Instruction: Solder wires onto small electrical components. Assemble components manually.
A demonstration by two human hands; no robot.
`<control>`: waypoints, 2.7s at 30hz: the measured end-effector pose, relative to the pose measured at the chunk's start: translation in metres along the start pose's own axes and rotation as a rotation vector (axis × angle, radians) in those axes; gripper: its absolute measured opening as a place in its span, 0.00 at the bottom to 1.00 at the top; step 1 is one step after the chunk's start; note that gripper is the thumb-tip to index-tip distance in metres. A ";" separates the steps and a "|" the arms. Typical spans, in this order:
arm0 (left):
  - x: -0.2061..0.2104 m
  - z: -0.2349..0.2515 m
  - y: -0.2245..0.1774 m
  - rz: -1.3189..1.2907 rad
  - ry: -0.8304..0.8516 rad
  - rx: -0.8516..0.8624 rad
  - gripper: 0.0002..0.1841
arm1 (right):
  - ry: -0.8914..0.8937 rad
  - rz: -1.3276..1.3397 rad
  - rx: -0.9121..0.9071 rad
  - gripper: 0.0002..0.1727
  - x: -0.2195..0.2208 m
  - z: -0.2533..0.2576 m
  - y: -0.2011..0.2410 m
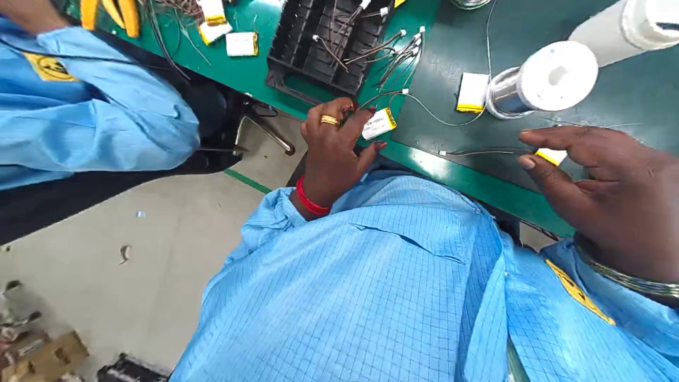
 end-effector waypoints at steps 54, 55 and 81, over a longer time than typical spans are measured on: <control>0.021 0.023 -0.039 -1.327 0.221 -0.119 0.15 | 0.003 0.492 0.423 0.13 -0.026 -0.013 -0.064; 0.021 0.023 -0.042 -1.321 0.226 -0.123 0.15 | -0.016 0.555 0.431 0.12 -0.032 -0.013 -0.066; 0.070 0.054 -0.114 -1.394 0.886 -0.307 0.10 | -0.084 0.423 0.337 0.20 -0.040 -0.041 -0.032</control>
Point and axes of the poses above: each hand's wrist, its own z-axis towards the middle knuckle, its own x-axis out of the palm, y = z × x, the point moved 2 cm from there along z, towards the middle knuckle, and after that the axes turned 9 degrees about y, right-handed, at the moved point
